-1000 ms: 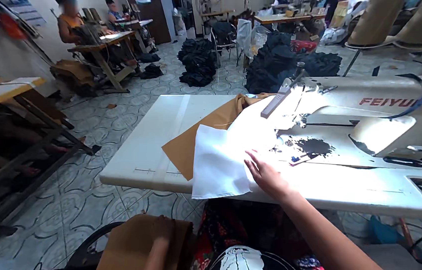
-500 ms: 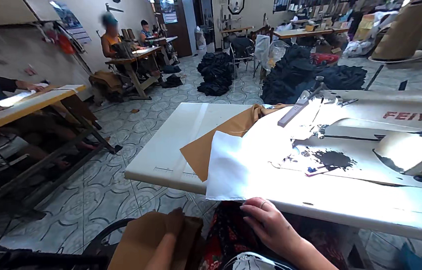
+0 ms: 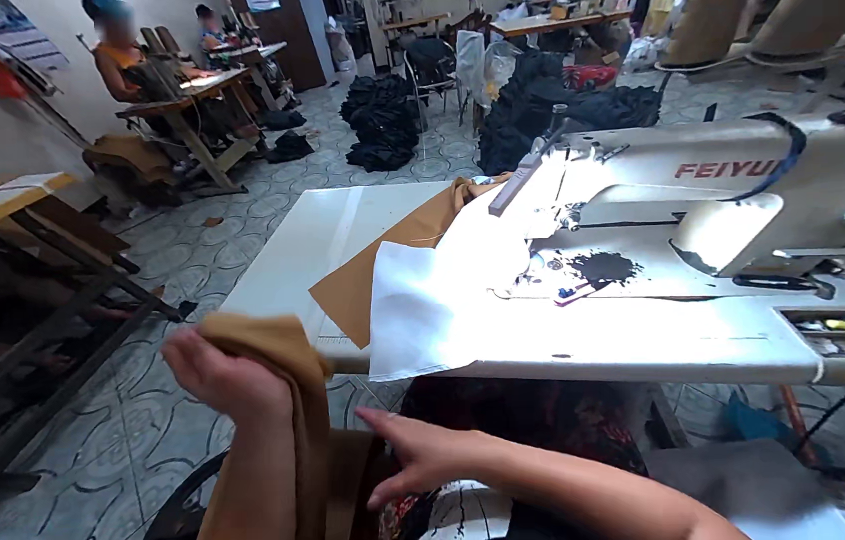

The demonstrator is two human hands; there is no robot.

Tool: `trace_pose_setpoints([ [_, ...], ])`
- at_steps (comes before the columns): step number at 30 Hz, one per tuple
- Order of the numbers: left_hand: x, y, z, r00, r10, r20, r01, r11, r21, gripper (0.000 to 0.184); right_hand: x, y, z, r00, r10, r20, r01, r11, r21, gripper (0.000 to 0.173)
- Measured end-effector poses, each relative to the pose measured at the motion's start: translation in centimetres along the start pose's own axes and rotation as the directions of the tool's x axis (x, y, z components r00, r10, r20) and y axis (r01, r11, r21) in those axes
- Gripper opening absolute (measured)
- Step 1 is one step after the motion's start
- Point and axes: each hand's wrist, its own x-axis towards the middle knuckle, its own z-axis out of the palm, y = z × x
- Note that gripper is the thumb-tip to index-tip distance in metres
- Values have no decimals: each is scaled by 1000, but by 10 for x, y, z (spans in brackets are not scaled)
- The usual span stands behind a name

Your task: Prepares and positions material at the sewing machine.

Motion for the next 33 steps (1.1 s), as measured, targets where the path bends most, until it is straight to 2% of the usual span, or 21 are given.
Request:
trace_pose_setpoints([
  [2, 20, 24, 41, 991, 124, 57, -117, 987, -109, 29, 30, -21, 5, 996, -86, -33, 89, 991, 95, 101],
  [3, 27, 31, 60, 980, 179, 83, -165, 974, -153, 29, 39, -32, 4, 992, -96, -80, 107, 984, 142, 92],
  [6, 37, 40, 115, 927, 349, 134, -336, 935, -113, 25, 47, -46, -4, 939, -39, -342, 114, 973, 202, 35],
  [7, 35, 33, 125, 904, 386, 183, -388, 921, -30, 29, 40, -44, -8, 914, -15, -406, 109, 972, 207, 25],
  [8, 31, 24, 130, 878, 394, 270, -429, 900, 82, 32, 29, -39, -11, 899, 5, -438, 103, 970, 220, 23],
  [9, 22, 15, 129, 844, 353, 404, -460, 864, 205, 35, 14, -33, -13, 894, 36, -446, 84, 966, 246, 25],
  [11, -3, -7, 126, 738, 146, 659, -496, 779, 383, 37, -22, -21, -13, 897, 161, -412, -16, 943, 333, 35],
  [13, -35, -33, 122, 566, -132, 814, -501, 728, 467, 39, -56, -11, -12, 887, 332, -321, -172, 882, 439, 41],
  [16, -77, -56, 112, 245, -424, 872, -551, 679, 485, 53, -90, 1, -15, 871, 458, -178, -335, 818, 468, 41],
  [17, -83, -53, 111, 171, -500, 849, -576, 648, 498, 56, -95, 3, -19, 872, 465, -155, -355, 817, 455, 38],
  [18, -84, -49, 113, 138, -537, 832, -586, 633, 506, 56, -97, 4, -23, 870, 467, -157, -358, 818, 449, 37],
  [21, -75, -40, 125, 133, -522, 843, -579, 649, 493, 48, -95, 17, -27, 850, 459, -257, -293, 818, 495, 38],
  [23, -64, -52, 140, 193, -364, 911, -569, 715, 406, 36, -85, 22, -24, 787, 524, -326, -264, 764, 589, 29],
  [25, -51, -70, 159, 233, -213, 949, -582, 752, 311, 26, -77, 25, -23, 728, 605, -323, -286, 697, 658, 20],
  [27, -37, -87, 178, 247, -183, 952, -591, 750, 297, 35, -73, 31, -19, 690, 647, -324, -313, 671, 672, 18],
  [30, -28, -113, 197, 210, -215, 954, -577, 761, 298, 45, -74, 40, -18, 653, 666, -359, -367, 694, 620, 17],
  [32, -32, -124, 199, 188, -209, 960, -538, 796, 279, 34, -78, 42, -21, 643, 661, -387, -419, 726, 545, 18],
  [33, -35, -126, 198, 201, -184, 962, -512, 818, 263, 28, -81, 43, -23, 646, 658, -388, -444, 737, 510, 18],
])
